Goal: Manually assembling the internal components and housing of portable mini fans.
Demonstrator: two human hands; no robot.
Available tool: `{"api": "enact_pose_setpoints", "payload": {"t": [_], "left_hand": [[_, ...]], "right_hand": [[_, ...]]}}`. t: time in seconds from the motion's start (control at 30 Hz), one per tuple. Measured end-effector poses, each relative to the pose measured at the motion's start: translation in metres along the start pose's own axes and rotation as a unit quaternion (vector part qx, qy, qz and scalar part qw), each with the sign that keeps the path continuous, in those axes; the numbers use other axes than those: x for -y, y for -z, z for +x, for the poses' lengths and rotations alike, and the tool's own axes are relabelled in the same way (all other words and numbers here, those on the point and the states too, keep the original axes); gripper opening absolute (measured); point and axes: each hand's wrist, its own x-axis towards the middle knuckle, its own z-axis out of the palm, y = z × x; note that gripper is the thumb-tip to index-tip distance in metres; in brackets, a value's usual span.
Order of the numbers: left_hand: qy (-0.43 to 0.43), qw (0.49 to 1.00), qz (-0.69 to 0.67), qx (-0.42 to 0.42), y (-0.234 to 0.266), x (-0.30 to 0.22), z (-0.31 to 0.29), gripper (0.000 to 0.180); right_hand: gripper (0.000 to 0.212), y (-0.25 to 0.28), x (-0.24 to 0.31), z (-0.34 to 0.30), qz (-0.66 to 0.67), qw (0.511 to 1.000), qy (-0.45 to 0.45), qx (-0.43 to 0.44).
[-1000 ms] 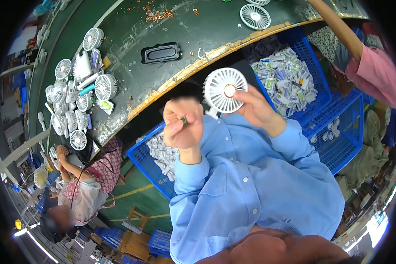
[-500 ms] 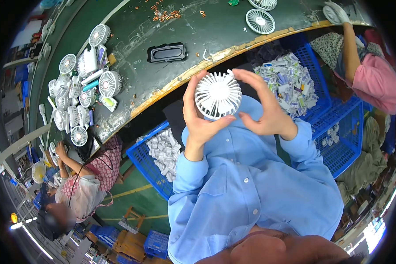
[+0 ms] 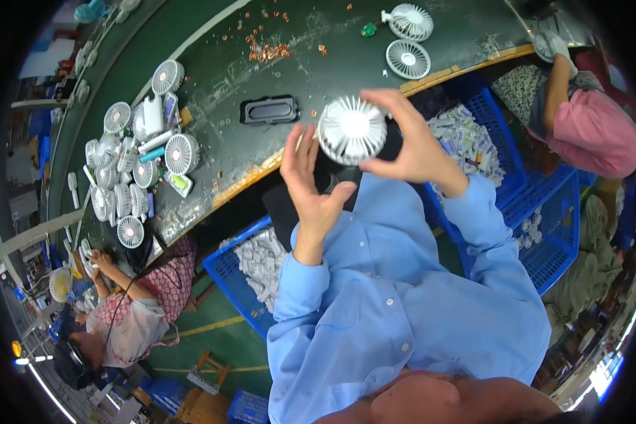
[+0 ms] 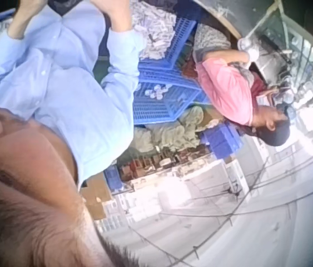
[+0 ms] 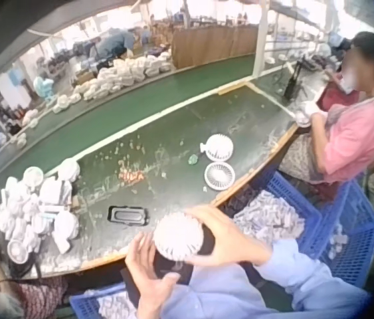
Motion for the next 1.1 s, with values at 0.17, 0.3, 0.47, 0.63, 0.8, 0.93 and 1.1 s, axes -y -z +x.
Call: {"api": "enact_pose_setpoints", "payload": {"t": [0.17, 0.3, 0.47, 0.63, 0.8, 0.93, 1.1], "left_hand": [[0.021, 0.995, 0.073, -0.060, 0.024, -0.015, -0.006, 0.073], [-0.020, 0.985, 0.148, -0.084, 0.067, -0.014, -0.003, 0.065], [-0.024, 0.916, 0.355, -0.184, 0.155, -0.045, 0.016, 0.056], [-0.048, 0.738, 0.608, -0.289, 0.300, -0.057, 0.050, 0.059], [0.144, 0.617, 0.684, -0.363, 0.402, -0.059, 0.100, 0.095], [0.207, 0.645, 0.633, -0.375, 0.443, -0.060, 0.113, 0.109], [0.027, 0.671, 0.609, -0.423, 0.467, -0.056, 0.119, 0.089]], "right_hand": [[0.069, 0.012, -0.079, 0.060, -0.245, 0.962, -0.020, -0.116], [0.071, 0.048, -0.148, 0.083, -0.319, 0.933, -0.119, -0.119], [0.073, 0.104, -0.223, 0.102, -0.438, 0.884, -0.107, -0.122], [0.074, 0.156, -0.306, 0.115, -0.502, 0.836, -0.176, -0.133], [0.066, 0.140, -0.269, 0.101, -0.530, 0.827, -0.044, -0.183], [0.062, 0.047, -0.162, 0.058, -0.357, 0.934, 0.002, -0.013], [0.058, 0.026, -0.141, 0.033, -0.325, 0.945, -0.040, -0.009]]}}
